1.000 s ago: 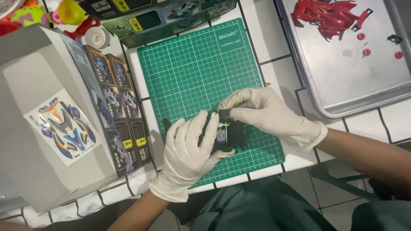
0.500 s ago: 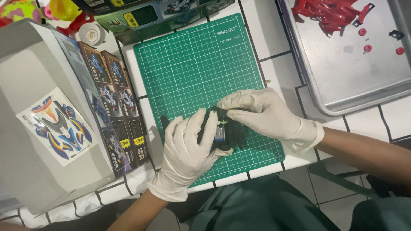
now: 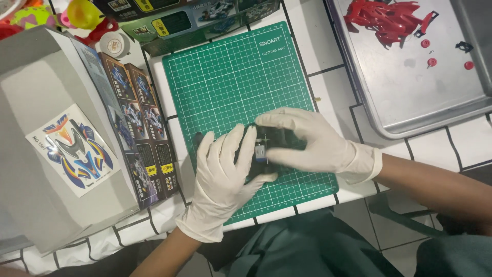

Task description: Assembling a plastic model toy car by fitting internal components and the body shell onto the chassis.

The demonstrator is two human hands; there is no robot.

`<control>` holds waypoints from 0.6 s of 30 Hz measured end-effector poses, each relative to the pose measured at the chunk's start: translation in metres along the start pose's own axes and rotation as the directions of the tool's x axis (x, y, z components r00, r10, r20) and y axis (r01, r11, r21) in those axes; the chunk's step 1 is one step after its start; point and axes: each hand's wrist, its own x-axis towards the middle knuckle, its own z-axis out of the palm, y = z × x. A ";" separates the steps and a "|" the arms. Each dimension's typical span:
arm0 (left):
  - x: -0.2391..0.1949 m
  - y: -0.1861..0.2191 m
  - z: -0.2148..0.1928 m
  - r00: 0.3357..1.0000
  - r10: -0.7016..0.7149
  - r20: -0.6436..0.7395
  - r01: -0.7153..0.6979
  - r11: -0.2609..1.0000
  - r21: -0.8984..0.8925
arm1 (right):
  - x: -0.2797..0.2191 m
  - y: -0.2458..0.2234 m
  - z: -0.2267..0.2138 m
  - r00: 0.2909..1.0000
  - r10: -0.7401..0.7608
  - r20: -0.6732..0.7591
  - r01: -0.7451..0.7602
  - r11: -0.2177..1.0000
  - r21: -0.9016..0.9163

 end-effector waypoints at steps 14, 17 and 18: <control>-0.004 -0.024 -0.028 0.978 0.000 0.209 0.010 0.999 -0.050 | -0.021 0.022 0.007 0.947 -0.244 0.210 0.319 0.802 -0.505; -0.001 -0.019 -0.034 0.993 0.018 0.114 -0.005 0.993 -0.115 | -0.024 0.021 0.008 0.947 -0.280 0.160 0.322 0.814 -0.484; -0.001 -0.018 -0.035 0.997 0.023 0.069 -0.014 0.992 -0.128 | -0.024 0.019 0.009 0.945 -0.296 0.142 0.327 0.809 -0.489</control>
